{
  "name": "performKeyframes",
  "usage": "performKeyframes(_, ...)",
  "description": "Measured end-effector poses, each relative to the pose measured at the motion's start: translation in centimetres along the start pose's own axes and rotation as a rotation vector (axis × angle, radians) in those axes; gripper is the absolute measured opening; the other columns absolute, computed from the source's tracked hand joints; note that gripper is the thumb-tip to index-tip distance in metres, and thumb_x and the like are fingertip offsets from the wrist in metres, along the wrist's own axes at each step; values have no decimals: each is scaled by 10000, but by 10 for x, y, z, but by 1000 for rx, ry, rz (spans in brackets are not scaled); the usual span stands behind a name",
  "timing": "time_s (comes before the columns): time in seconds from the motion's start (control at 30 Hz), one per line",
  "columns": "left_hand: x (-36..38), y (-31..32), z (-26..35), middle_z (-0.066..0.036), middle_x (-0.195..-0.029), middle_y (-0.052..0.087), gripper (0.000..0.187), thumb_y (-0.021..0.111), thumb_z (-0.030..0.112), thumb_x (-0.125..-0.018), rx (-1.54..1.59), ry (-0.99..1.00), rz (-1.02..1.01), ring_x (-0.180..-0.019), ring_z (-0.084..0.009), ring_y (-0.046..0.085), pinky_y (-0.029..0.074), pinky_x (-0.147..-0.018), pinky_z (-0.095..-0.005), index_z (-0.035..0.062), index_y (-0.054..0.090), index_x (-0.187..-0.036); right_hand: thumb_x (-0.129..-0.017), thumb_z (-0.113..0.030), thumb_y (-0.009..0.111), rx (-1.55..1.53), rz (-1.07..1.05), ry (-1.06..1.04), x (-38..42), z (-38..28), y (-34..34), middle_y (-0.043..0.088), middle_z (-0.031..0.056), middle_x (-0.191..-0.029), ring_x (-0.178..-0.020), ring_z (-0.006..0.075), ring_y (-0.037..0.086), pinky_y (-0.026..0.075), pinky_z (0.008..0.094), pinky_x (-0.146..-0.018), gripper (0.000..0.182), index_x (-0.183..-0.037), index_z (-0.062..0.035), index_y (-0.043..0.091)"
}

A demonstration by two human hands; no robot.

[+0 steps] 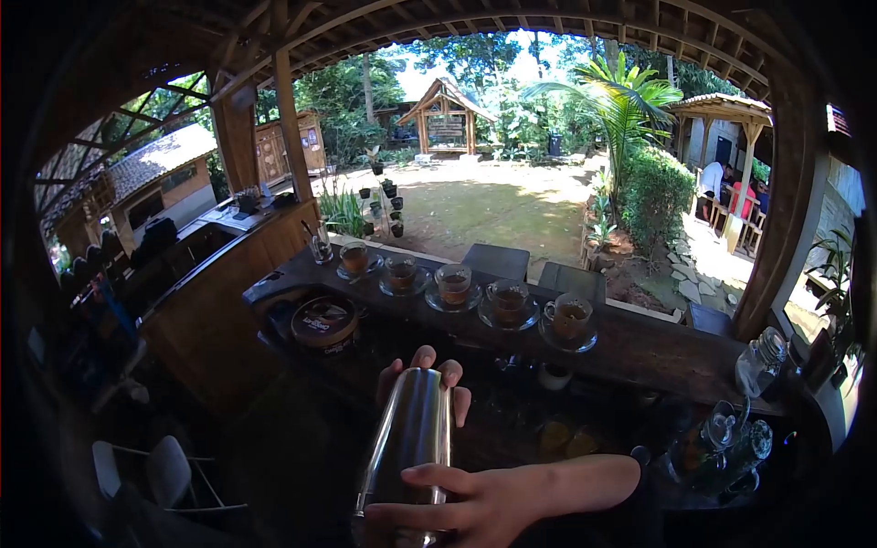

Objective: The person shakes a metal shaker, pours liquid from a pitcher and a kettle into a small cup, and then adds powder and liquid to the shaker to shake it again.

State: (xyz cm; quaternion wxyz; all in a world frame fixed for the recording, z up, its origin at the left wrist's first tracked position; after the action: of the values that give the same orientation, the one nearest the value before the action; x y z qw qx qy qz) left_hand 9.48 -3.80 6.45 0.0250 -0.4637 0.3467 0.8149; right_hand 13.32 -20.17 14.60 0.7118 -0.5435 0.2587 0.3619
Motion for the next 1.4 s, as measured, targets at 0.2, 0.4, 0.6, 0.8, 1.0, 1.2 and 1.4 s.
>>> performKeyframes(0.2,21,-11,34,-124,-1205,453,356,414,438,-934,138,-6,287,-1014,-470,501,527,-767,-476,151,466,-1140,-659,-183,741,1,118,547,47,132,31,446,99,-1302,-1157,382,432,415,454,-930,670,-1269,-213,466)
performKeyframes(0.4,34,-28,71,-137,-1245,449,486,420,514,-913,200,10,446,-1078,-429,488,511,-808,-512,118,472,-1191,-713,-261,706,61,54,304,-2,122,49,445,93,-1310,-1207,370,413,401,489,-955,574,-1240,-159,503)
performKeyframes(0.6,51,-60,126,-159,-1122,467,440,405,464,-931,43,56,383,-938,-401,567,547,-741,-434,79,464,-1138,-768,-324,650,-327,46,312,-17,125,89,461,117,-1286,-1212,398,417,410,507,-931,436,-1178,-197,572)
performKeyframes(0.8,18,-15,123,-24,-1301,439,353,395,267,-979,1257,725,835,-1223,-145,389,330,-1027,-312,136,401,-1307,-606,-83,779,-69,435,618,-7,198,92,465,126,-1280,-1161,408,445,418,513,-910,682,-1217,-207,501)
performKeyframes(1.0,65,-64,169,-123,-1281,440,541,395,534,-902,143,-5,366,-1057,-338,520,504,-798,-524,122,448,-1248,-722,-148,681,-220,8,307,-32,165,137,477,69,-1285,-1168,393,447,426,504,-899,487,-1174,-276,554)
performKeyframes(1.2,88,-72,170,-165,-1187,498,447,400,451,-926,460,-24,847,-1059,-336,524,506,-794,-491,108,495,-1195,-657,-160,780,6,363,355,-18,209,134,483,137,-1258,-1142,409,470,432,538,-896,540,-1141,-184,543)
performKeyframes(1.4,47,-54,212,-193,-1099,536,503,356,474,-916,-199,44,238,-829,-335,603,518,-727,-453,67,501,-1174,-765,-237,660,177,64,2,-54,145,155,491,14,-1273,-1171,388,462,440,517,-869,406,-1160,-224,567)
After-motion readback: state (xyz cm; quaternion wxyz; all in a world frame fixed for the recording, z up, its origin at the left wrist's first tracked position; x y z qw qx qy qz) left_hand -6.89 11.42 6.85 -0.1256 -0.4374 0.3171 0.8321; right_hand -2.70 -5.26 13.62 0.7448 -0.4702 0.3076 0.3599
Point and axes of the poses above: each hand's wrist, its own x-axis away from the middle knuckle, its own y-axis out of the palm, z = x × y, the point moved 7 cm from there along -x, towards the middle knuckle
